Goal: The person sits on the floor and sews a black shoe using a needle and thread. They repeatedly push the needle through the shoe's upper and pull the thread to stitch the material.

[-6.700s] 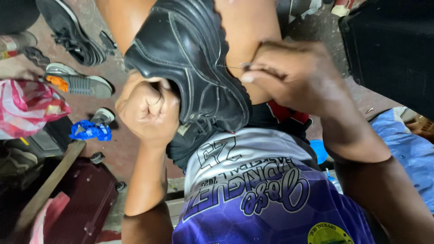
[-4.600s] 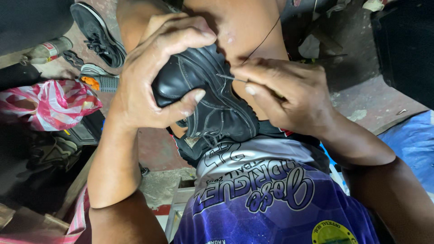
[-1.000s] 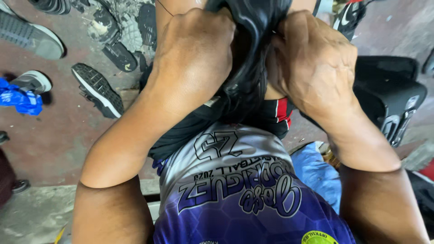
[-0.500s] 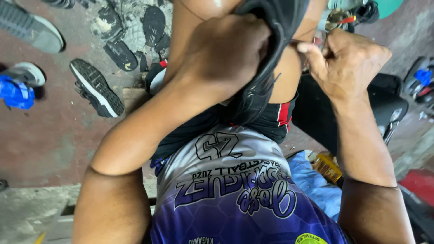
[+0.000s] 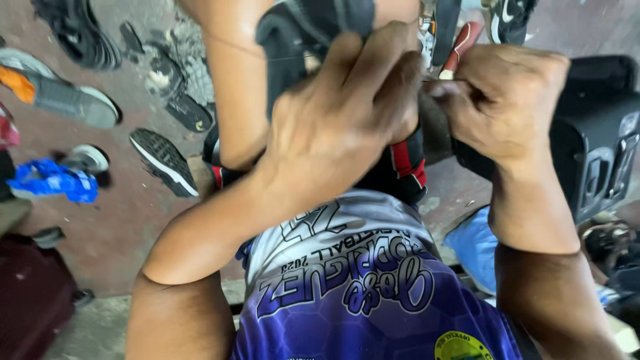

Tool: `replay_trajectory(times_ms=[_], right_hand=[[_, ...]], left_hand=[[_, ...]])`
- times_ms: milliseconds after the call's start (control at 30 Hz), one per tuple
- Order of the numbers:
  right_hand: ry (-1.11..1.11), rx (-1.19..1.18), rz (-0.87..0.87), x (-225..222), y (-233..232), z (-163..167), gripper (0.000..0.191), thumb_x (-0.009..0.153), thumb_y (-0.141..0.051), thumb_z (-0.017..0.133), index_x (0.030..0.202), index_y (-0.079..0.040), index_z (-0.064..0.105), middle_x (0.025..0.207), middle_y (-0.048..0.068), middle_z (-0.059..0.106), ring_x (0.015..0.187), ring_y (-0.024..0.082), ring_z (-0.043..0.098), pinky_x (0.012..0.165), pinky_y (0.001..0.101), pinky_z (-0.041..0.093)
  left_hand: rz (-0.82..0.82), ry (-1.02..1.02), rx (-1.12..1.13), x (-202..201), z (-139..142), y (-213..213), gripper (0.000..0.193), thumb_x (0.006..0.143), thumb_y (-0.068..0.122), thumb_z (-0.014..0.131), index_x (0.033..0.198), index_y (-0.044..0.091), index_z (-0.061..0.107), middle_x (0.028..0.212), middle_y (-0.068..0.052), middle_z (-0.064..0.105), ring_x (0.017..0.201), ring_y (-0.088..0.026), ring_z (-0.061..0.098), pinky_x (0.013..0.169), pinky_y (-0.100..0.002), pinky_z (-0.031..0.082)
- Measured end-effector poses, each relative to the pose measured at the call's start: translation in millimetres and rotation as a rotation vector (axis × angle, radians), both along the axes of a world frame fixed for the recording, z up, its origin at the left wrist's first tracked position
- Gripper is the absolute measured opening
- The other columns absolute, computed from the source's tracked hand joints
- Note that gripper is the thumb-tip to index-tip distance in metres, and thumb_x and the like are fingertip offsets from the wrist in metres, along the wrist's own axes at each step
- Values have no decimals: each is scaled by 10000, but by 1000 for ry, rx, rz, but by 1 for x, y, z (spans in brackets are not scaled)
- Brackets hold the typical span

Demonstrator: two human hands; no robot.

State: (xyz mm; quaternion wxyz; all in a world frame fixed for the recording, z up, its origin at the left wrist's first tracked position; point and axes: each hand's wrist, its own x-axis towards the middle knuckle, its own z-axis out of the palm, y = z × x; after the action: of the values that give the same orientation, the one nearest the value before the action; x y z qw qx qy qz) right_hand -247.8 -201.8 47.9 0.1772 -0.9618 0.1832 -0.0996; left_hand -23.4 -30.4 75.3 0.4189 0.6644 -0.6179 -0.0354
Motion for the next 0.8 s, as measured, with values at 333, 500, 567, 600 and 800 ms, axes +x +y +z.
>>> replay_trajectory(times_ms=[333, 500, 567, 600, 800], right_hand=[[-86, -63, 210, 59, 1, 21, 397, 837, -428, 858, 722, -73, 724, 606, 62, 611, 472, 260, 553, 460, 384, 416], [-151, 34, 234, 53, -6, 10, 452, 772, -476, 788, 940, -70, 681, 861, 64, 654, 782, 285, 656, 728, 458, 486], [-247, 43, 200, 51, 2, -1, 468, 801, -420, 773, 1081, -62, 660, 1029, 90, 656, 926, 309, 665, 841, 484, 499], [-242, 66, 152, 51, 6, -8, 398, 883, -353, 781, 1116, -64, 636, 1091, 108, 640, 979, 322, 656, 868, 484, 492], [-54, 922, -14, 39, 3, -6, 151, 1018, -124, 738, 1072, -61, 612, 953, 60, 582, 742, 159, 512, 685, 300, 418]], left_hand=[[-151, 173, 70, 9, 1, -13, 126, 1008, 7, 724, 1106, 33, 649, 1048, -102, 640, 899, -289, 596, 769, -368, 494], [-81, 488, 227, 11, 9, -15, 208, 1106, 6, 683, 1285, 47, 584, 956, -59, 627, 827, -163, 596, 737, -292, 492], [-95, 829, 289, 9, 9, -12, 318, 1097, -6, 641, 1395, 50, 547, 912, -42, 620, 793, -112, 608, 670, -262, 476], [-112, 1020, 295, 9, 8, -10, 369, 1084, -5, 616, 1435, 67, 528, 898, -24, 627, 788, -90, 630, 625, -246, 460], [-213, 555, 275, 7, -4, -4, 582, 1099, -82, 588, 1556, 141, 306, 1244, -97, 709, 1123, -137, 749, 828, -247, 623]])
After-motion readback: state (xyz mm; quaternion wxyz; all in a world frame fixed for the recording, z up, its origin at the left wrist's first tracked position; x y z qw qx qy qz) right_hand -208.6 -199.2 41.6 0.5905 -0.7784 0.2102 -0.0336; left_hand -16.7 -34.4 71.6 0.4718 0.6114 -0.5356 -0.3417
